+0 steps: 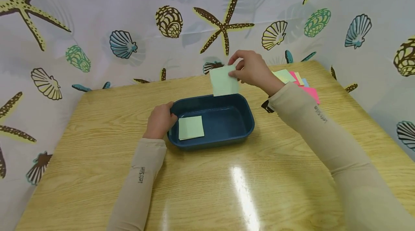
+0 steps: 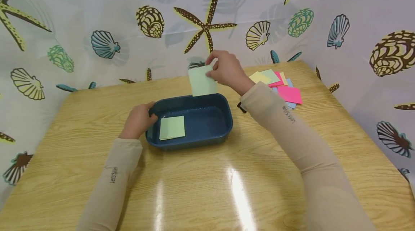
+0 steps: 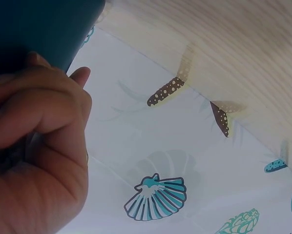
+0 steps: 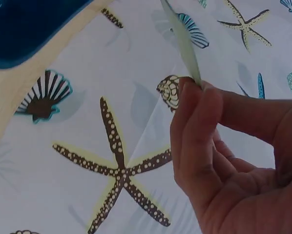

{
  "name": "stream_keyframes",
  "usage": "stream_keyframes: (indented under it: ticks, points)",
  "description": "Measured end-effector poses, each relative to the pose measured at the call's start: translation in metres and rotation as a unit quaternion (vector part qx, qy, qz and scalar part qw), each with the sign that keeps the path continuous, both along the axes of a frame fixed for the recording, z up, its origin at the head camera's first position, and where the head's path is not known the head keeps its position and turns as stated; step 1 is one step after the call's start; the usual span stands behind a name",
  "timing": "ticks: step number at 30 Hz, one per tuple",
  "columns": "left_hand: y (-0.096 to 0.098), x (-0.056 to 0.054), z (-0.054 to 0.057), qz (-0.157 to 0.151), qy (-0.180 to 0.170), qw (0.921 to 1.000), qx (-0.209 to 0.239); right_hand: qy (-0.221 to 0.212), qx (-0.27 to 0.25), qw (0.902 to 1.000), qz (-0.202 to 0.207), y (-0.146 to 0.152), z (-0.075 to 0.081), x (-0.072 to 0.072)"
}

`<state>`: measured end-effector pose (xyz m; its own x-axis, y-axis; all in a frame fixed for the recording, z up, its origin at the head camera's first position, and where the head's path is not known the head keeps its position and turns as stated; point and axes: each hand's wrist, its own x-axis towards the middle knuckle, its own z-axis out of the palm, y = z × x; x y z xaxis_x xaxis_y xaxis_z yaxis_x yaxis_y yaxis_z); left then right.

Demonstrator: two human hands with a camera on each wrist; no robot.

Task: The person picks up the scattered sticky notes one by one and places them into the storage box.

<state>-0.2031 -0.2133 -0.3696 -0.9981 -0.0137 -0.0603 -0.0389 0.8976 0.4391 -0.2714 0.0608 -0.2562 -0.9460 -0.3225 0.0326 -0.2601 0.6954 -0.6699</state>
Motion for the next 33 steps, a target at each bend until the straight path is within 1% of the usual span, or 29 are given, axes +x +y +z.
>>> stream_keyframes:
  ticks: [2,5,12,17,22,26,28,33]
  points:
    - [0.000,0.000,0.000,0.001,-0.001,1.0000,0.000,-0.035,-0.009,0.9991,0.023,-0.008,-0.001,0.002]
    - [0.000,-0.001,0.000,0.001,-0.002,1.0000,-0.003,-0.069,-0.006,0.9962,0.053,-0.020,-0.005,0.005]
    - [0.000,0.000,0.000,0.003,-0.003,0.9999,-0.012,-0.088,0.058,0.9889,0.104,-0.046,-0.016,0.010]
    - [0.002,0.000,0.002,0.007,-0.008,0.9999,-0.010,-0.112,0.109,0.9794,0.128,-0.063,-0.026,0.011]
    - [0.001,-0.001,0.001,0.006,-0.009,0.9999,-0.012,-0.145,0.138,0.9680,0.152,-0.081,-0.040,0.010]
    - [0.001,-0.001,0.001,0.005,-0.009,0.9999,-0.012,-0.167,0.151,0.9602,0.165,-0.093,-0.051,0.008]
    - [0.000,-0.001,0.002,0.005,-0.011,0.9999,-0.010,-0.180,0.160,0.9558,0.169,-0.098,-0.056,0.007]
    - [0.000,-0.001,0.002,0.006,-0.013,0.9999,-0.005,-0.212,0.200,0.9431,0.160,-0.110,-0.066,0.001]
